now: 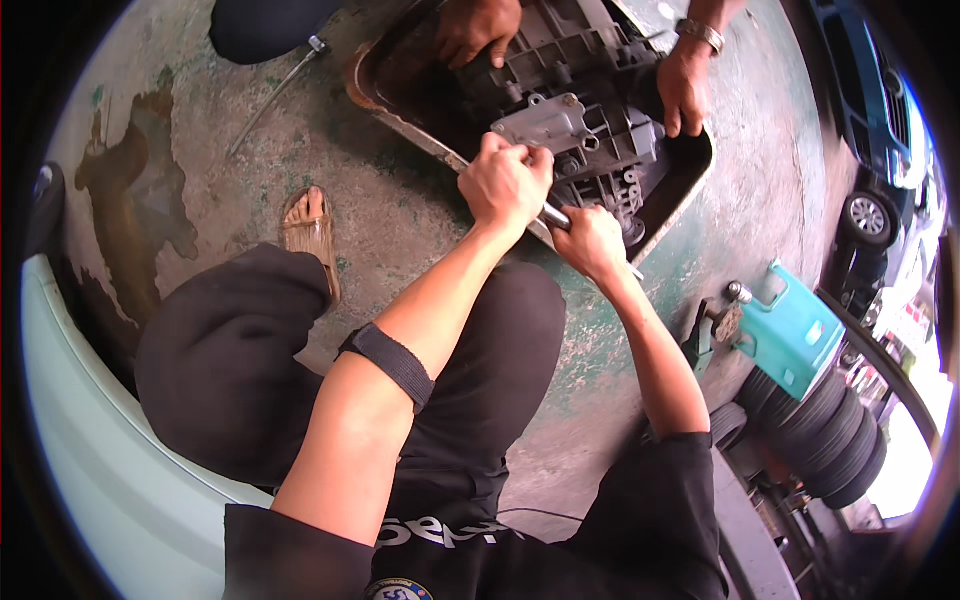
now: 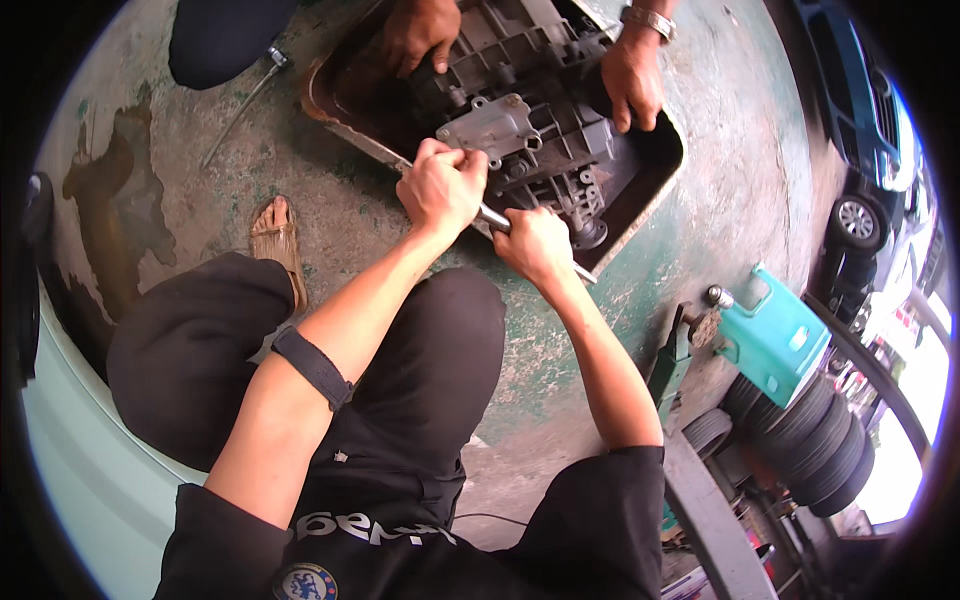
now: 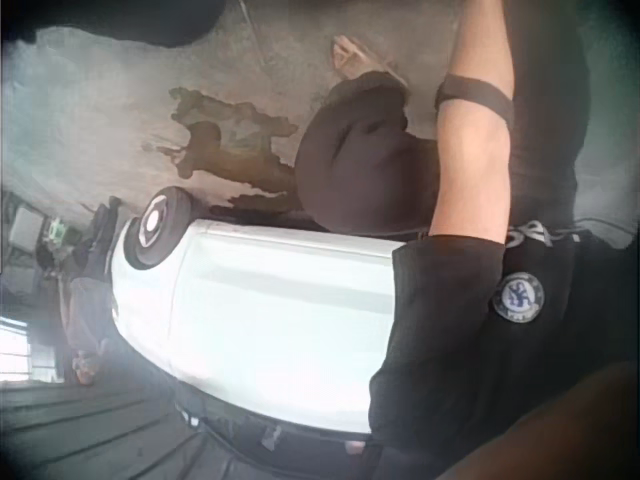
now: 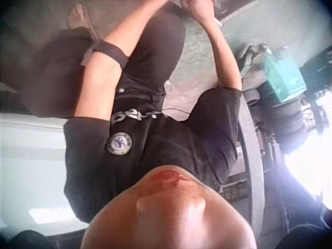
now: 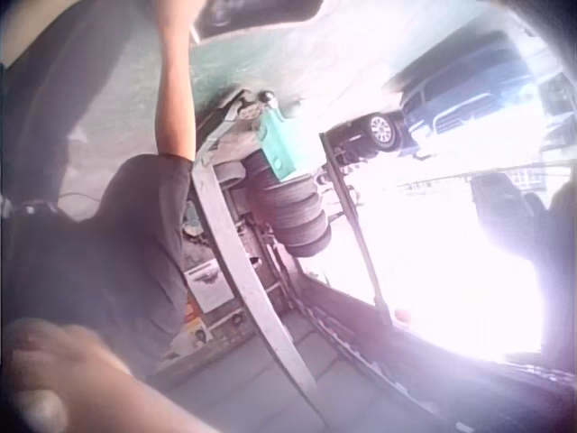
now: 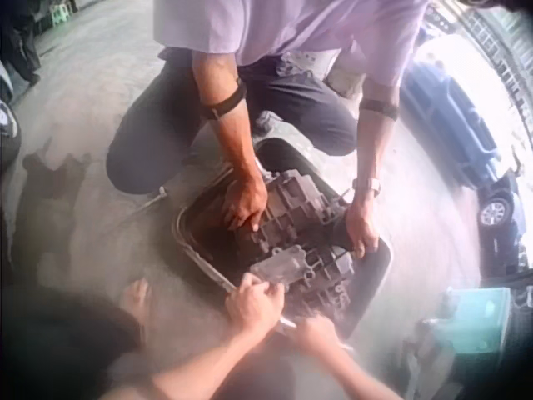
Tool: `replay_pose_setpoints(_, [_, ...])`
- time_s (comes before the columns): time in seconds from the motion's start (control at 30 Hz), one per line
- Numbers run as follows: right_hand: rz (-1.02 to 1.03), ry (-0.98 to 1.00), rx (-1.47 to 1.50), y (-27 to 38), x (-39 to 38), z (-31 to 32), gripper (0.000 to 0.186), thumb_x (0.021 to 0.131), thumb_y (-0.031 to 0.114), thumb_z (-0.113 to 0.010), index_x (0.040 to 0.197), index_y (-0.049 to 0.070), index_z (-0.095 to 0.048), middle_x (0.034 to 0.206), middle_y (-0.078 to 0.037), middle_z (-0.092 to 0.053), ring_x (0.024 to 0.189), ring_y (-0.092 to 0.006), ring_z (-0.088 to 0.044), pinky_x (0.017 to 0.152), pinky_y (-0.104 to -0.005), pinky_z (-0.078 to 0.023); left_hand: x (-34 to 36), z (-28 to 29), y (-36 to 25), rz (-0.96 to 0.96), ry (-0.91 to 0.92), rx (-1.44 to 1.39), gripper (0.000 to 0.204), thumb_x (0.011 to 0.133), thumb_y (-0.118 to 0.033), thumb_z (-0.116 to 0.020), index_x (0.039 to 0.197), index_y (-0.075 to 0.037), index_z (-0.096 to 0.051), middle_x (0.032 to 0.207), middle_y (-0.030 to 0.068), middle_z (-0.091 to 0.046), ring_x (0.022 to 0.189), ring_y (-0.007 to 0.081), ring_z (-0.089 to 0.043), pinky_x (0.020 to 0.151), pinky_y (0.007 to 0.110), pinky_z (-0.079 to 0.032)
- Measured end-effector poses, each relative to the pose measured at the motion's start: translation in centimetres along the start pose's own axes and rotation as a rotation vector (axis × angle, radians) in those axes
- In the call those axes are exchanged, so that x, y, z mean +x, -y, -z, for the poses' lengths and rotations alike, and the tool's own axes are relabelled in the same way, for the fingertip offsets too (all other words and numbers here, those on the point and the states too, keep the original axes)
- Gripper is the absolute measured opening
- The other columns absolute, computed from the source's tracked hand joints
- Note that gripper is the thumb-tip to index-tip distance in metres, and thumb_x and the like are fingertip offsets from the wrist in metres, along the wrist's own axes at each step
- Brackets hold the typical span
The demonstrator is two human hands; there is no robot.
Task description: The person sits on the floor and uses a ratchet wrench and socket to tighten bolts on a car engine block placed in a metal tray. They repeatedly attach and detach sockets, turn the ratchet, and adjust bolt positions while another person assists by holding the engine steady.
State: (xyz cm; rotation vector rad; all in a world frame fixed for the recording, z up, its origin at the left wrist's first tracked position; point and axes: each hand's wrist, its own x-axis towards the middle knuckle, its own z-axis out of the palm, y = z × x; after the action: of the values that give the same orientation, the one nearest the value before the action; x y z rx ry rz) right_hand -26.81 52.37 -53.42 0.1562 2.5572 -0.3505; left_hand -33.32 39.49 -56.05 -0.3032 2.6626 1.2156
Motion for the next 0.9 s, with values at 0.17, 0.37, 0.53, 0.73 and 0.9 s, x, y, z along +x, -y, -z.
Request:
replay_pose_setpoints(0.17, [-0.008, -0.038, 0.113, -0.7, 0.1, -1.4, 0.018, 0.077, 0.018, -0.061, 0.079, 0.003, -0.071, 0.066, -0.024, -0.064, 0.066, -0.0414, -0.065, 0.070, -0.0480, -0.054, 0.8, -0.9, 2.6, -0.634, -0.083, -0.192, 0.030, 0.079, -0.017, -0.070, 0.052, -0.008, -0.062, 0.054, 0.0053, -0.059, 0.052, 0.0229, -0.059, 0.052, 0.036, -0.049])
replay_pose_setpoints(0.37, [-0.052, 0.045, 0.187, -0.5, 0.2, -1.0, 0.016, 0.079, 0.014, -0.061, 0.073, 0.000, -0.066, 0.065, -0.025, -0.060, 0.062, -0.0412, -0.063, 0.061, -0.0456, -0.050, 1.1, -1.4, 3.9, -0.680, -0.026, -0.409, 0.033, 0.076, -0.005, -0.071, 0.048, -0.006, -0.054, 0.047, 0.0057, -0.052, 0.041, 0.0218, -0.054, 0.041, 0.034, -0.044])
replay_pose_setpoints(0.53, [-0.154, 0.161, 0.274, 0.3, 0.3, 0.0, 0.016, 0.079, 0.012, -0.064, 0.074, -0.003, -0.066, 0.062, -0.026, -0.057, 0.056, -0.0394, -0.062, 0.055, -0.0417, -0.048, 1.4, -1.6, 4.5, -0.764, -0.016, -0.530, 0.031, 0.073, -0.005, -0.073, 0.051, -0.008, -0.051, 0.050, 0.0032, -0.049, 0.043, 0.0200, -0.051, 0.040, 0.034, -0.040])
replay_pose_setpoints(0.73, [-0.155, 0.160, 0.306, 0.0, 0.3, -0.4, 0.028, 0.080, 0.015, -0.066, 0.064, -0.008, -0.060, 0.054, -0.024, -0.056, 0.046, -0.0297, -0.060, 0.050, -0.0407, -0.044, 1.7, -1.7, 5.1, -0.807, -0.066, -0.573, 0.032, 0.071, -0.002, -0.071, 0.051, -0.008, -0.047, 0.053, 0.0023, -0.043, 0.044, 0.0201, -0.047, 0.040, 0.034, -0.039])
replay_pose_setpoints(0.9, [-0.136, 0.178, 0.416, -0.4, 0.3, -0.6, 0.027, 0.079, 0.013, -0.068, 0.065, -0.008, -0.058, 0.049, -0.019, -0.053, 0.042, -0.0183, -0.051, 0.046, -0.0372, -0.039, 1.7, -1.8, 5.2, -0.789, -0.021, -0.629, 0.032, 0.072, 0.000, -0.071, 0.052, -0.006, -0.047, 0.053, 0.0030, -0.044, 0.044, 0.0208, -0.047, 0.040, 0.034, -0.040])
